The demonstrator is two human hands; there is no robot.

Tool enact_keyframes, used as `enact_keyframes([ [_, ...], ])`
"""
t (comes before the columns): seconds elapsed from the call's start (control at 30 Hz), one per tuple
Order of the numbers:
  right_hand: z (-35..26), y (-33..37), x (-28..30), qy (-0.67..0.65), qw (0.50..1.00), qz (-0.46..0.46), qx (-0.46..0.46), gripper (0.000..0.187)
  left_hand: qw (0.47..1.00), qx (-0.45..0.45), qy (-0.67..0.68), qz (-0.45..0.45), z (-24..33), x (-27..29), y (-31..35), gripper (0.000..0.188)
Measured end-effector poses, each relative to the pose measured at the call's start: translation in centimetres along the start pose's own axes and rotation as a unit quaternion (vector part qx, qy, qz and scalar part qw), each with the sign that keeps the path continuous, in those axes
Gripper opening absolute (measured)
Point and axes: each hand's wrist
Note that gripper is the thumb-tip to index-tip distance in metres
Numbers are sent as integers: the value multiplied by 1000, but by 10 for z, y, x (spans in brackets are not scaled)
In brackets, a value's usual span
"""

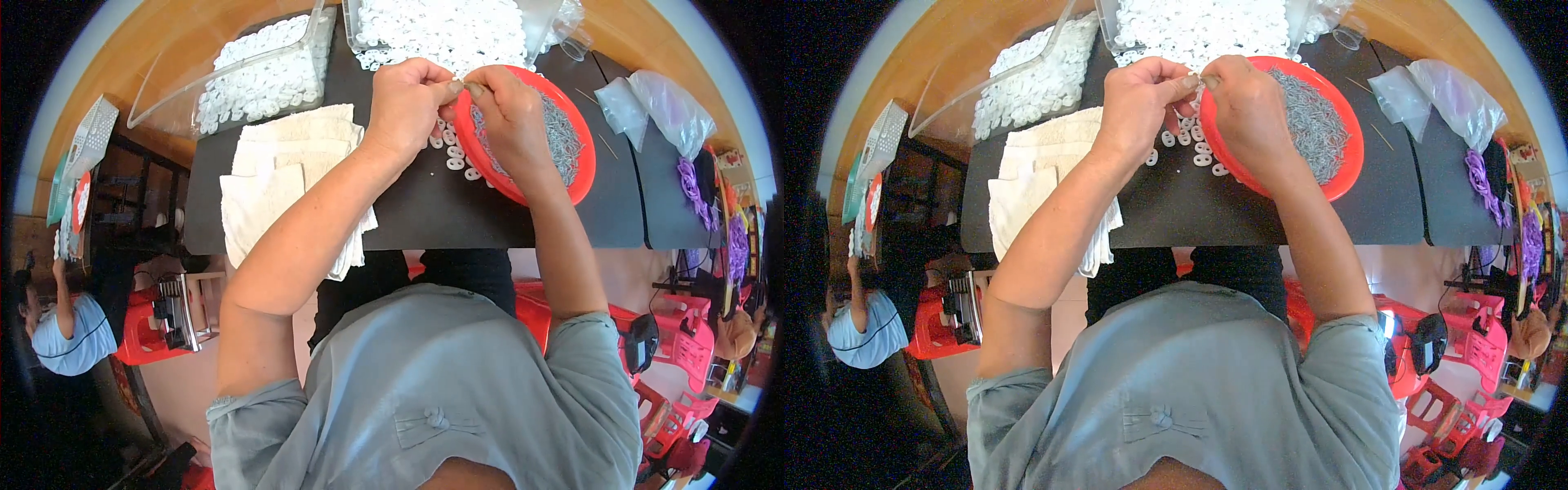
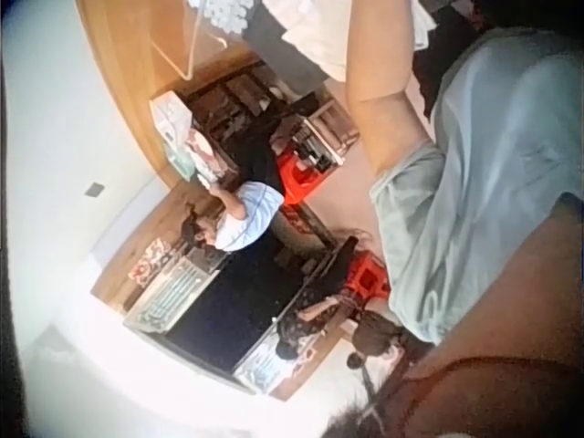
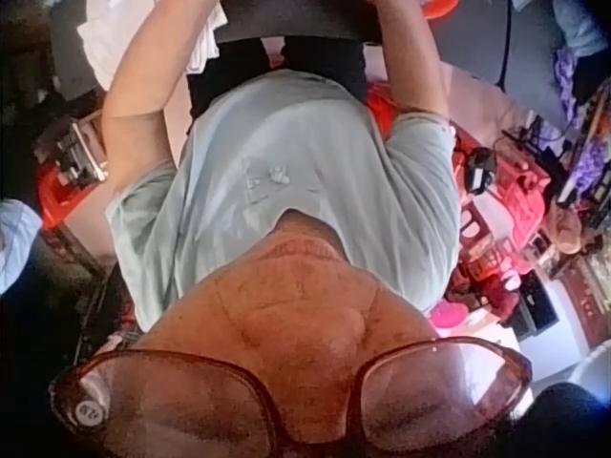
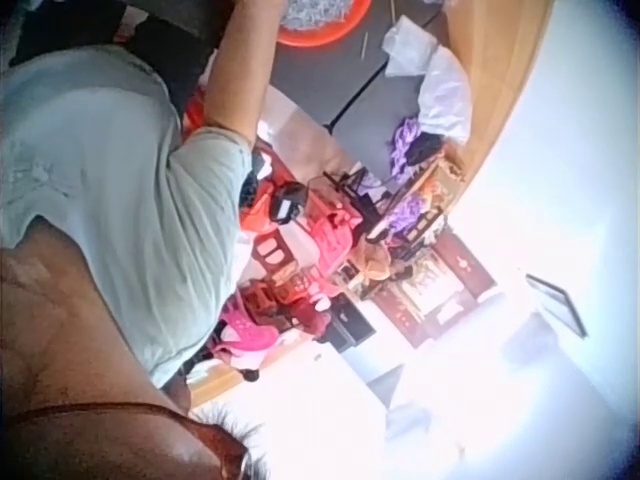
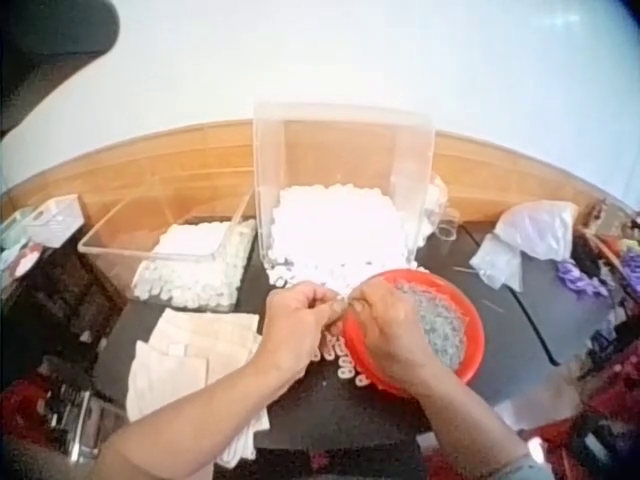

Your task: Assembling small metal components into white plastic parts manually.

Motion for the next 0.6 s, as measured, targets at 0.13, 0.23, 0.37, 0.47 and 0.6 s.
enact_keyframes([
  [0.13,0,1,0,17,1000,0,18,7,999,-18,-46,-18,0,3,-2,8],
  [0.23,0,2,1,8,1000,-3,11,7,997,-21,-75,-13,3,2,0,9],
  [0.37,-3,4,-1,45,999,-14,23,6,993,-50,-109,-6,-6,2,-2,9],
  [0.47,-6,5,-4,53,998,-19,15,5,991,-64,-120,8,-12,0,-1,8],
  [0.6,-8,8,-11,43,998,11,47,4,980,-121,-146,62,-25,-3,-2,10],
])
Point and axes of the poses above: each hand's wrist, its own y-axis away from the middle knuckle, its own x-axis out of the back of the hand, z = x × y, and after that the axes turned 4 degrees about x, right-handed
